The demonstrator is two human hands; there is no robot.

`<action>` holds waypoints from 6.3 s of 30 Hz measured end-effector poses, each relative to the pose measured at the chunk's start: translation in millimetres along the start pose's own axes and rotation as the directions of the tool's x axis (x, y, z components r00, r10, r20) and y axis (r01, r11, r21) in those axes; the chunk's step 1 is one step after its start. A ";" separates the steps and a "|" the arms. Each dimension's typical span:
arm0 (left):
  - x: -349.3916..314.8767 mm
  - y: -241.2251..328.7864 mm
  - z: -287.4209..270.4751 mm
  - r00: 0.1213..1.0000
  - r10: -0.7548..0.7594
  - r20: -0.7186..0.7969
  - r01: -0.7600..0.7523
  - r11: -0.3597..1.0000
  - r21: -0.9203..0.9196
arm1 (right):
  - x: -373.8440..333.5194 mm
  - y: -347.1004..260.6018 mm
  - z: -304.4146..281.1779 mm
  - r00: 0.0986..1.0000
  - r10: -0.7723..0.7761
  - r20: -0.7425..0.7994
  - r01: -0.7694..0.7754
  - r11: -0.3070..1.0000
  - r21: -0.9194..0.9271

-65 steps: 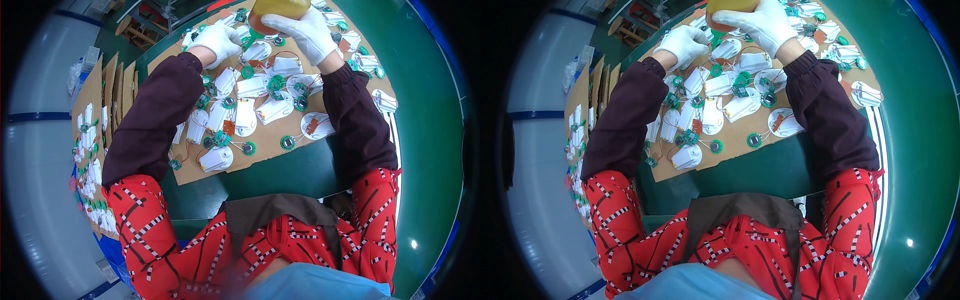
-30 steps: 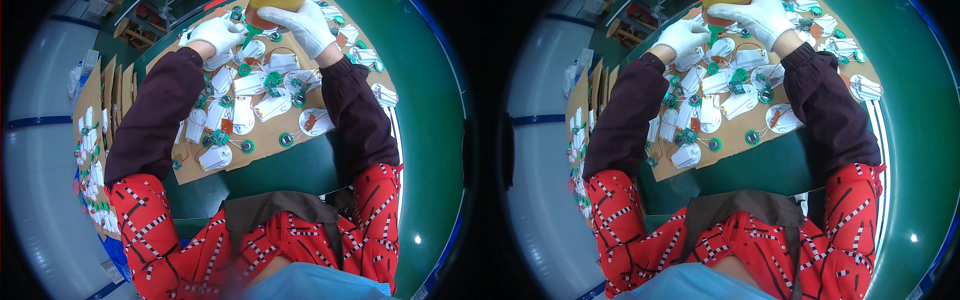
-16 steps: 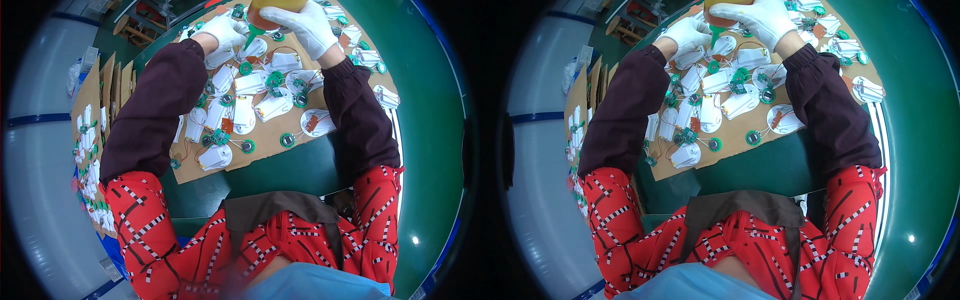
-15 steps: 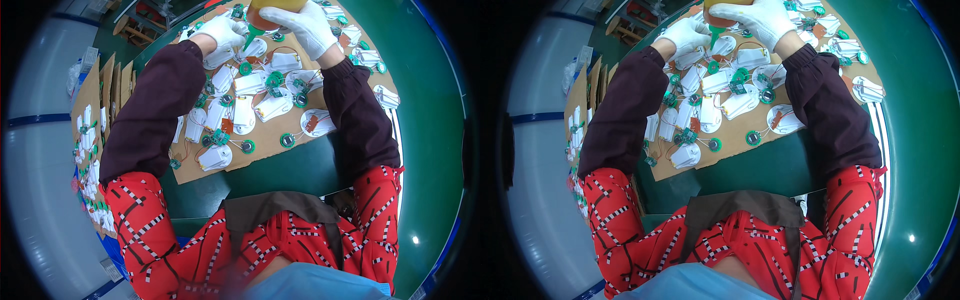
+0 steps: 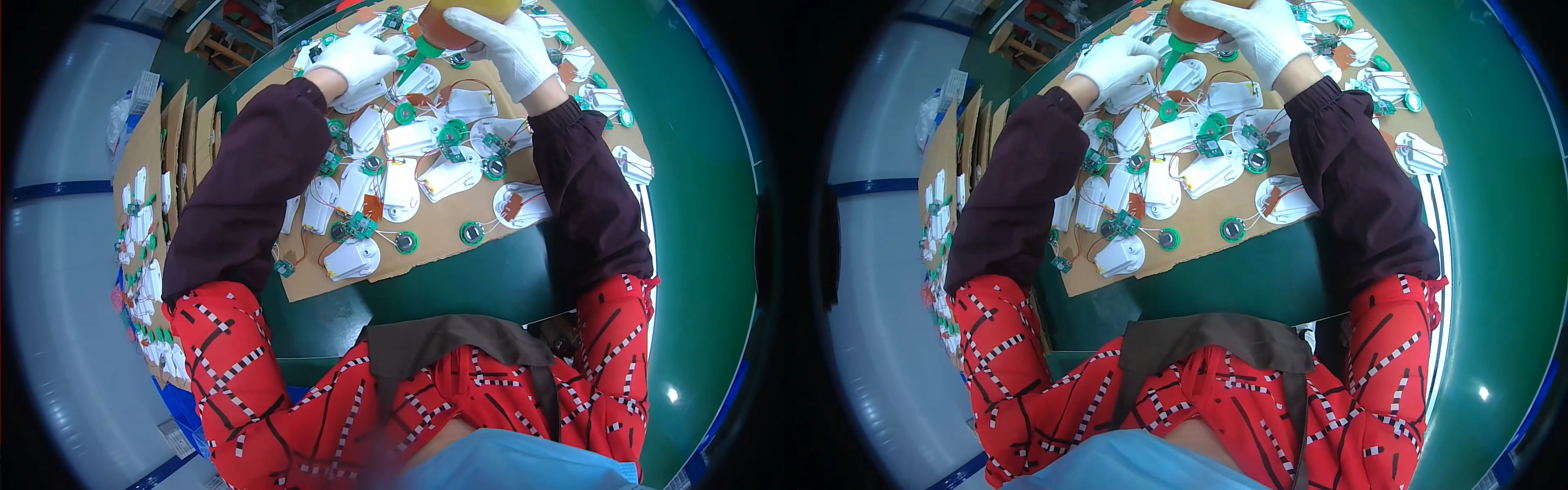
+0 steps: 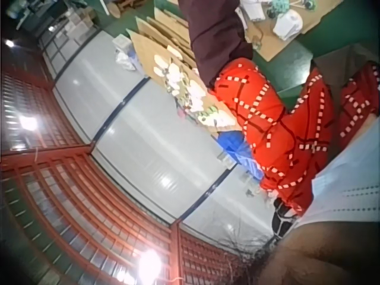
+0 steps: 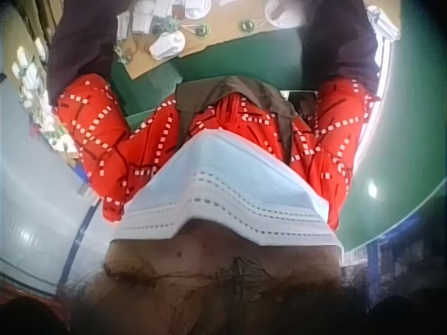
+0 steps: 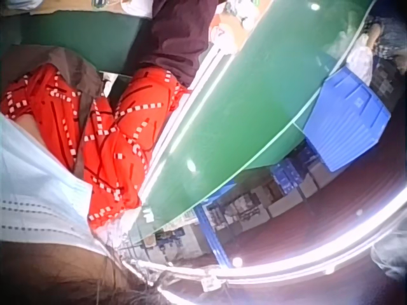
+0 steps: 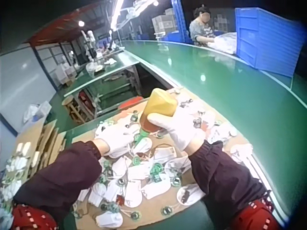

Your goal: Applying a liquid substance from a dispensing bottle to small plastic and electronic components arranged on cardboard sheets.

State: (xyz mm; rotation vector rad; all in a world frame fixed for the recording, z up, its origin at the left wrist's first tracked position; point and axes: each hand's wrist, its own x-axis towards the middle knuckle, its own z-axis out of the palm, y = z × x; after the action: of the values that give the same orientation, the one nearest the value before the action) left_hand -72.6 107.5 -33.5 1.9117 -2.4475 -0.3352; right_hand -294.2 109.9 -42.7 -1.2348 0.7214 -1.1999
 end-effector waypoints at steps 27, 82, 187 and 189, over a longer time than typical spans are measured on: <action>-32.0 -5.2 -0.4 0.995 -0.101 -0.013 0.091 0.937 -0.339 | 2.9 9.2 2.1 0.997 -0.042 -0.057 0.046 0.996 0.071; -54.7 14.6 -14.8 0.998 -0.069 -0.008 0.069 0.996 -0.055 | -5.7 -1.9 1.4 0.969 -0.192 0.156 0.225 0.945 -0.239; -40.1 -15.0 -12.3 0.975 0.176 -0.138 -0.162 0.981 0.105 | -19.6 -15.6 11.9 0.975 -0.181 0.130 0.217 0.904 -0.368; -40.5 -13.5 -14.2 0.982 0.152 -0.112 -0.139 0.983 0.118 | -20.6 -18.1 13.8 0.971 -0.187 0.149 0.231 0.893 -0.387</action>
State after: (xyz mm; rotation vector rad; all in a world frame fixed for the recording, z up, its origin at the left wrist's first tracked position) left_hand -47.5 141.1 -17.3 1.7199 -2.5552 -0.0801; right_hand -292.3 135.5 -25.8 -1.7460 0.7937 -1.1808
